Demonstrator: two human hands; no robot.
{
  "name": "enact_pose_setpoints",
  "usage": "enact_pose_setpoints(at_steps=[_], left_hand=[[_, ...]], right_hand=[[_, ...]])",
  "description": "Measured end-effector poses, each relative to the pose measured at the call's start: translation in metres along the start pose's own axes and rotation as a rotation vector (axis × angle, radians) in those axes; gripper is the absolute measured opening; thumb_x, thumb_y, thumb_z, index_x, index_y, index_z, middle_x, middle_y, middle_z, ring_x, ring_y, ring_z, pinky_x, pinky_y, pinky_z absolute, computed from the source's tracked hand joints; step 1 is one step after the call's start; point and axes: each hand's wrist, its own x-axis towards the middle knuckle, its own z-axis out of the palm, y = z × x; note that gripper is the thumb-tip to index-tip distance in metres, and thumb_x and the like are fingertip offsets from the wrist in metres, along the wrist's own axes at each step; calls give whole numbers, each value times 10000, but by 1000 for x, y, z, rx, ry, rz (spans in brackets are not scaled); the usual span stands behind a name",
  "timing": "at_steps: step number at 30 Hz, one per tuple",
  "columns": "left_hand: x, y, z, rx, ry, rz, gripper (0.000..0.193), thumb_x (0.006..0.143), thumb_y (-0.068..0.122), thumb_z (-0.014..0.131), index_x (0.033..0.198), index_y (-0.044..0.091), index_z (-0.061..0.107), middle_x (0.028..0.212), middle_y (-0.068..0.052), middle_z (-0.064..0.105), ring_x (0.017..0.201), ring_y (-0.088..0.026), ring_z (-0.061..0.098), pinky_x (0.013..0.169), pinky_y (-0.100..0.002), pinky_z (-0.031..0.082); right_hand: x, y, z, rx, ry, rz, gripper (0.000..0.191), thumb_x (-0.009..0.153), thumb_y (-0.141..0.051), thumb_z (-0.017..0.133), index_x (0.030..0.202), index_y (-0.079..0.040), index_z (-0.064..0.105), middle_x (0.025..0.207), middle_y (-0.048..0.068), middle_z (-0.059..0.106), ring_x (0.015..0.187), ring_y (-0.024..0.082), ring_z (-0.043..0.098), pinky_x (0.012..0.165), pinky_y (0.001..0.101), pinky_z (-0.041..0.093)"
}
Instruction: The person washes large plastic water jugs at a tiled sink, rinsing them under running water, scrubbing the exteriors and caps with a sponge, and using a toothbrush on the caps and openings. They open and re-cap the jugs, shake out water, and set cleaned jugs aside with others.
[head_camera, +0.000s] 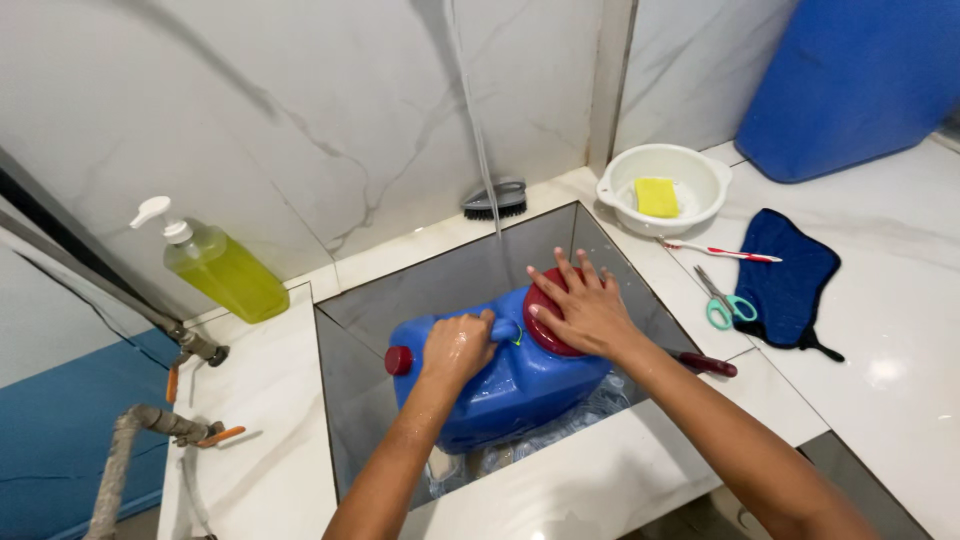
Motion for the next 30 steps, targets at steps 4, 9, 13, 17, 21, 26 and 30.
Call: enact_pose_setpoints(at_steps=[4, 9, 13, 17, 21, 26, 30], left_hand=[[1, 12, 4, 22, 10, 53, 233, 773, 237, 747, 910, 71, 658, 770, -174, 729, 715, -380, 726, 631, -510, 577], [10, 22, -49, 71, -54, 60, 271, 777, 282, 772, 923, 79, 668, 767, -179, 727, 731, -387, 724, 645, -516, 574], [31, 41, -160, 122, -19, -6, 257, 760, 299, 764, 928, 117, 694, 773, -181, 726, 778, -404, 712, 698, -538, 557], [76, 108, -275, 181, 101, -25, 260, 777, 329, 767, 943, 130, 745, 779, -212, 707, 793, -439, 686, 710, -543, 548], [153, 204, -331, 121, 225, 143, 335, 786, 387, 803, 876, 70, 745, 807, -222, 712, 781, -445, 675, 715, -534, 541], [293, 358, -289, -74, 313, 301, 461, 682, 465, 902, 849, 60, 757, 843, -205, 730, 820, -401, 703, 773, -502, 551], [405, 501, -213, -421, 48, 295, 354, 672, 380, 845, 788, 61, 748, 822, -129, 805, 767, -263, 812, 683, -396, 619]], right_hand=[[-2, -13, -14, 68, -260, 238, 697, 978, -642, 325, 1605, -341, 293, 1642, 151, 303, 1399, 467, 411, 1078, 652, 392], [-5, 45, 2, 513, -21, 172, 756, 1062, -620, 299, 1588, -78, 340, 1510, 282, 408, 1192, 501, 519, 1054, 505, 417], [-38, 145, -14, 973, 279, 269, 648, 1074, -502, 220, 1482, -74, 486, 1470, 165, 517, 1189, 270, 632, 1033, 376, 472], [-97, 201, -35, 821, 592, 147, 542, 1080, -378, 411, 1483, -19, 455, 1524, 208, 408, 1308, 328, 523, 1113, 411, 430], [-160, 225, -48, 460, 813, 43, 692, 974, -241, 641, 1539, -9, 316, 1609, 248, 184, 1483, 430, 249, 1174, 551, 356], [-217, 249, -57, 392, 812, 31, 1025, 820, -279, 823, 1580, -141, 150, 1607, 278, -51, 1520, 536, 50, 1145, 598, 381], [-243, 301, -65, 420, 697, 305, 1423, 607, -409, 921, 1554, -224, -125, 1577, 339, -276, 1483, 599, -173, 1104, 688, 269]])
